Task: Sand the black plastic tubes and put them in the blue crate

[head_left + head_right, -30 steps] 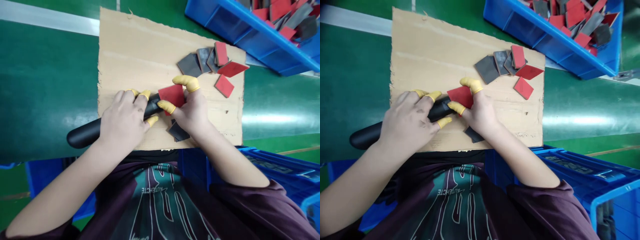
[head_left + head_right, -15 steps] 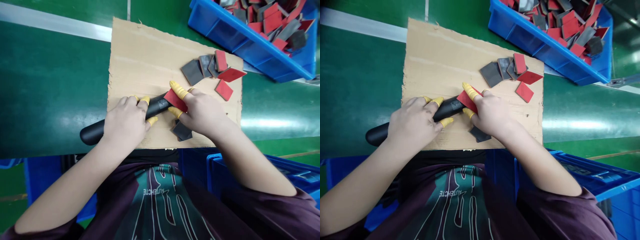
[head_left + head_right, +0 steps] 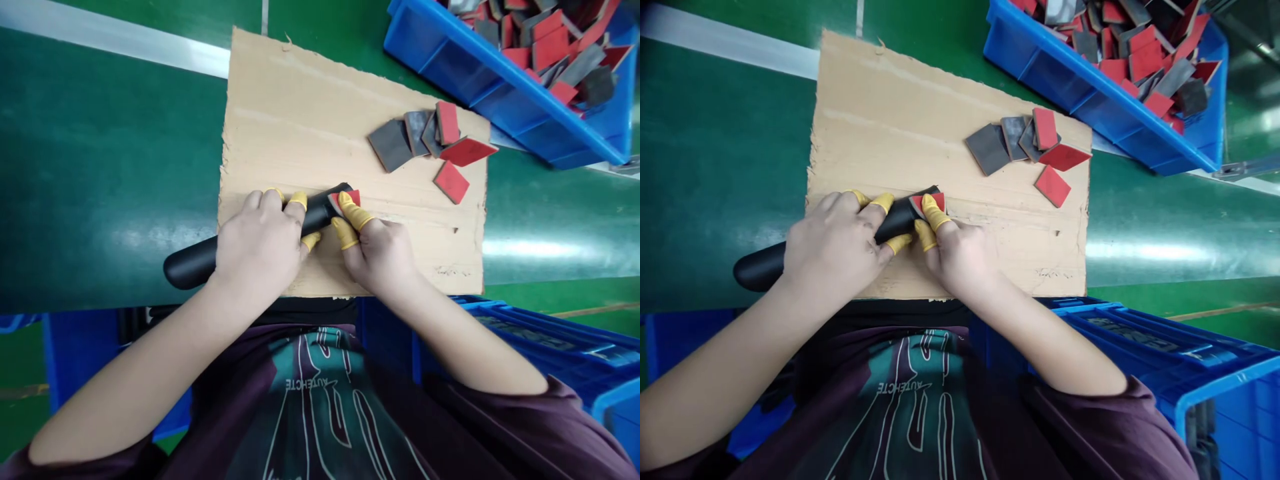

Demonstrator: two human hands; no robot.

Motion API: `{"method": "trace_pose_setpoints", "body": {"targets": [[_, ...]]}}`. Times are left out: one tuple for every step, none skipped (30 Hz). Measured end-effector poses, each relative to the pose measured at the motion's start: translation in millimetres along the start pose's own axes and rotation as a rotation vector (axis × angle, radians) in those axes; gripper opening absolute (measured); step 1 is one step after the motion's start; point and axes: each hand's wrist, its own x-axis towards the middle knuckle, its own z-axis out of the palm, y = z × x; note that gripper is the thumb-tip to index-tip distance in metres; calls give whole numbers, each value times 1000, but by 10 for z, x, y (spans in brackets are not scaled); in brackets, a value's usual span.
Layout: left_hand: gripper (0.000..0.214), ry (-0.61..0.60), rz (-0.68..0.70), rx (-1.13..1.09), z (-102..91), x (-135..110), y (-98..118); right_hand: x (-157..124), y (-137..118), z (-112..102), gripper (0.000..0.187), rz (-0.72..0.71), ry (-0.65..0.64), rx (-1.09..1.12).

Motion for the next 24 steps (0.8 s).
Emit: {"method": "trace_pose_setpoints", "body": {"targets": [[34, -11, 0, 7, -5, 2, 2, -6, -26, 39, 48, -7, 21, 17], [33, -17, -2, 10, -8, 6, 2, -9, -42, 72, 48, -18, 34, 31], [33, -18, -4, 9, -10, 10, 2, -9, -45, 97, 47, -31, 38, 42], [33, -17, -9, 6, -11, 15, 2, -9, -36, 113, 47, -39, 41, 50], [35, -16, -15, 3, -11, 20, 1, -9, -17, 121, 46, -39, 47, 56], [37, -15, -21, 3, -10, 25, 1, -11, 6, 125, 46, -28, 57, 60], [40, -18, -30, 5, -9, 29, 2, -14, 27, 126, 46, -11, 67, 67], [41, -24, -39, 9, -9, 33, 2, -19, 41, 126, 46, 3, 73, 74], [41, -34, -44, 10, -9, 35, 2, -23, 48, 127, 46, 6, 67, 81], [40, -42, -48, 7, -9, 36, 0, -25, 47, 127, 45, -7, 51, 89], [39, -45, -46, -2, -9, 37, -2, -25, 44, 126, 44, -29, 30, 96], [39, -43, -43, -14, -10, 38, -6, -22, 41, 123, 43, -47, 11, 100], [39, -39, -40, -24, -11, 39, -9, -17, 42, 119, 43, -53, 5, 99], [39, -35, -37, -30, -12, 40, -13, -14, 45, 114, 43, -43, 15, 98], [40, -32, -36, -28, -14, 41, -15, -12, 50, 111, 44, -22, 35, 100], [41, -35, -35, -22, -15, 42, -16, -14, 53, 109, 44, 0, 54, 105], [40, -42, -35, -14, -17, 44, -15, -18, 53, 112, 45, 10, 68, 111], [40, -50, -37, -4, -17, 45, -14, -24, 50, 117, 45, 1, 70, 117], [39, -53, -34, 3, -17, 47, -13, -28, 44, 123, 44, -21, 61, 122], [38, -52, -32, 9, -17, 49, -11, -29, 38, 130, 44, -42, 45, 121], [39, -48, -33, 13, -16, 50, -10, -27, 35, 135, 44, -51, 33, 112], [39, -44, -38, 18, -15, 51, -9, -23, 35, 137, 44, -43, 31, 100], [40, -42, -44, 22, -16, 53, -8, -17, 37, 135, 45, -21, 36, 92], [41, -45, -51, 26, -17, 53, -7, -13, 39, 131, 45, 8, 42, 90]]}}
